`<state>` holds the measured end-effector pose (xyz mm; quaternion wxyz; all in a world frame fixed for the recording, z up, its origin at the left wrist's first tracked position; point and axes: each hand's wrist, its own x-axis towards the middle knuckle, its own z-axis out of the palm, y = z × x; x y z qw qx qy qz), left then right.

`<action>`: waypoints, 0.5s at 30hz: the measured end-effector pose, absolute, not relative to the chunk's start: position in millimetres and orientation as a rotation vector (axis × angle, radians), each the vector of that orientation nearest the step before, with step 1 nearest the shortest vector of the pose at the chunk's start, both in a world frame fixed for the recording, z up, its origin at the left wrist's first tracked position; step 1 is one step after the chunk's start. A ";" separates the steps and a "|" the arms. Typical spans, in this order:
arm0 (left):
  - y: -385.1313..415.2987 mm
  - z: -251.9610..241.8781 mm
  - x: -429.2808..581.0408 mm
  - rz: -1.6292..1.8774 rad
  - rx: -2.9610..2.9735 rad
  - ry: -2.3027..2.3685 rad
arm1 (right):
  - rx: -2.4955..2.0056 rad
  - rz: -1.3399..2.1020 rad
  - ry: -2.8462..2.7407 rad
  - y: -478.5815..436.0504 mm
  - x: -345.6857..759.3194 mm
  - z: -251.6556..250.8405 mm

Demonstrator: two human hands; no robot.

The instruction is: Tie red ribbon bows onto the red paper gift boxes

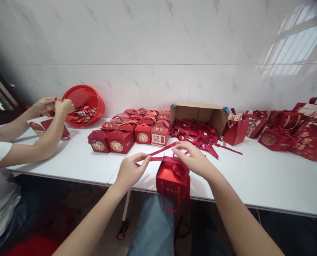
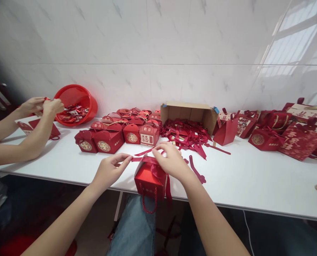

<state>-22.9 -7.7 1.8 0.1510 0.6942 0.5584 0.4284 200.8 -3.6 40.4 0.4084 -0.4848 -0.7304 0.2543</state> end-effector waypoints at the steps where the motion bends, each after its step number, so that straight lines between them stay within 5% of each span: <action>1: -6.5 -1.1 -30.1 1.169 2.039 1.704 | -1.198 0.648 -1.751 -10.7 212.1 37.6; 10: 4.8 -22.3 -74.9 0.436 2.083 2.479 | -1.190 1.454 -1.484 -92.8 242.6 -39.0; 15: -10.3 -19.8 -51.2 1.042 2.259 2.232 | -1.171 1.518 -1.361 -102.8 226.4 -64.4</action>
